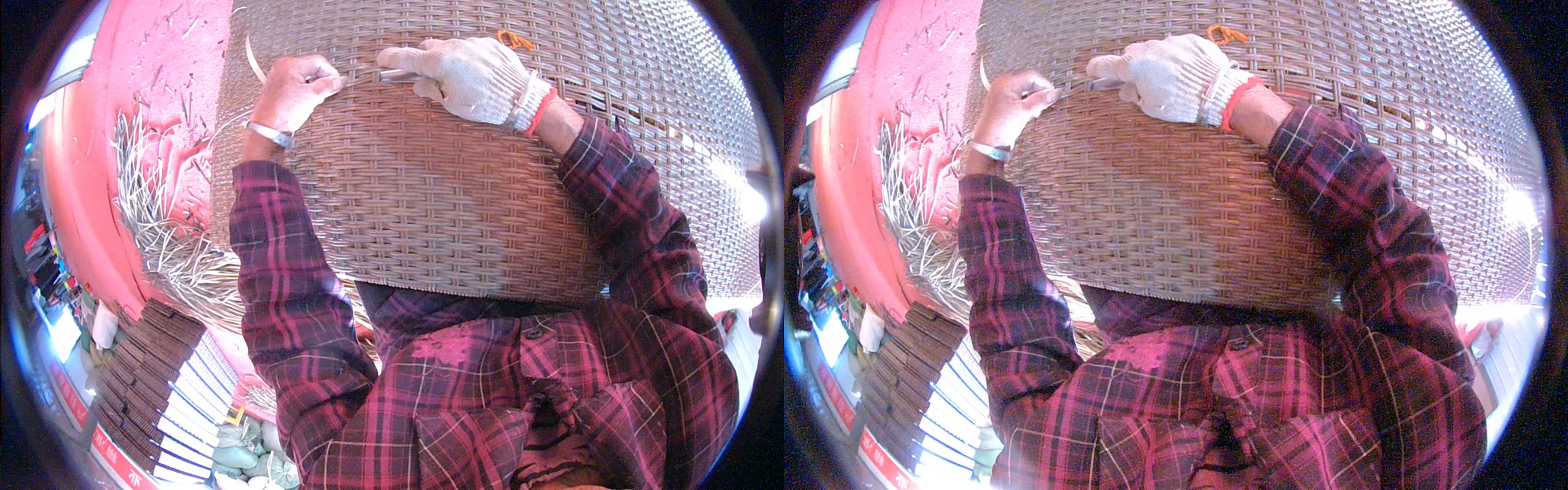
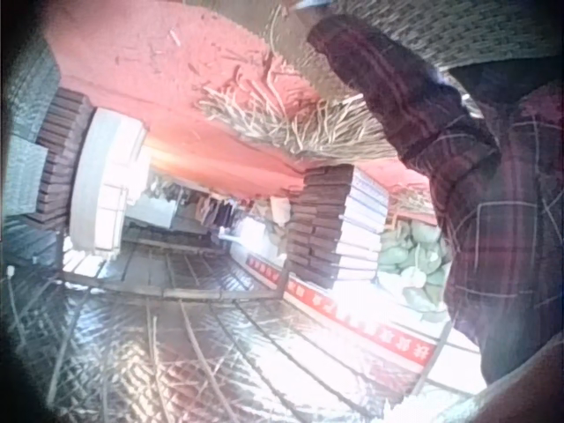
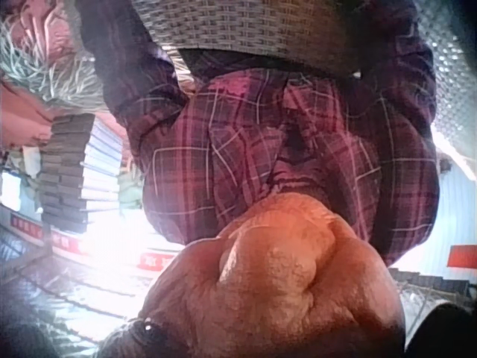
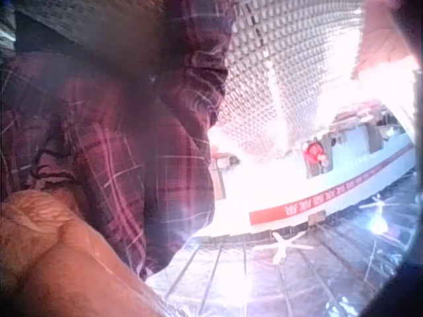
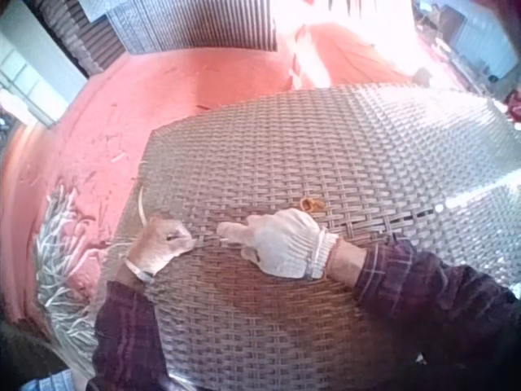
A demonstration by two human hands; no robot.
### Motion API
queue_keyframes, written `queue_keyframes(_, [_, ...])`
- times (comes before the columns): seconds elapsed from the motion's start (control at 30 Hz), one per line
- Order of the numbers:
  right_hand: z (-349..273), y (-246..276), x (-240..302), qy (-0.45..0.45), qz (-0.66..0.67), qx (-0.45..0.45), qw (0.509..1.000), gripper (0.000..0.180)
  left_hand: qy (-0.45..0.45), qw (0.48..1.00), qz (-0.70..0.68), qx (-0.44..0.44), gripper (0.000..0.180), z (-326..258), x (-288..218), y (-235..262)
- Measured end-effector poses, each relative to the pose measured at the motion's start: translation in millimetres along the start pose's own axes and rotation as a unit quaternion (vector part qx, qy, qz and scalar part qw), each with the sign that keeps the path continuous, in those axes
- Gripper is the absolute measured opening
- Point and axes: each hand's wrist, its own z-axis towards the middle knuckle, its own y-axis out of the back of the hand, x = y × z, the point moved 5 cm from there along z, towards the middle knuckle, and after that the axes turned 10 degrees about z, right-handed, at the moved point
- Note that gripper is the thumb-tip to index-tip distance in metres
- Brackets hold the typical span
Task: The person weaves a large flat basket using thin strips of material. They interlace the strips by hand, using a metal tool to push and tighten the weave. The person occasionally adjusts the basket's position to continue the pattern.
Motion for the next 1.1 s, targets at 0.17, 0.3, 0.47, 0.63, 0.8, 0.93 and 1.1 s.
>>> queue_keyframes(0.17, [0,-2,-5,0.007,0.010,-0.009,1.000,0.044,-0.066,0.992,0.106,0.008,0.020,5,-19,1])
queue_keyframes(0.3, [1,0,-7,0.006,0.035,-0.011,0.999,0.043,-0.070,0.989,0.128,0.026,0.020,21,-27,-9])
queue_keyframes(0.47, [-2,-3,0,0.015,-0.071,0.052,0.996,0.045,-0.014,0.999,0.029,0.024,0.021,13,-21,-23])
queue_keyframes(0.63, [-8,1,6,0.043,-0.153,0.053,0.986,0.048,0.035,0.990,-0.041,-0.131,0.018,-14,-18,-18])
queue_keyframes(0.8, [-41,33,-2,0.021,-0.209,0.052,0.976,0.047,-0.054,0.966,-0.004,-0.253,0.024,-24,-38,-9])
queue_keyframes(0.93, [-84,74,-11,-0.038,-0.221,0.019,0.974,0.046,-0.201,0.950,0.084,-0.225,0.024,-7,-87,-31])
queue_keyframes(1.1, [-106,80,-6,-0.008,-0.151,-0.015,0.988,0.046,-0.197,0.978,-0.013,-0.069,0.021,12,-118,-55])
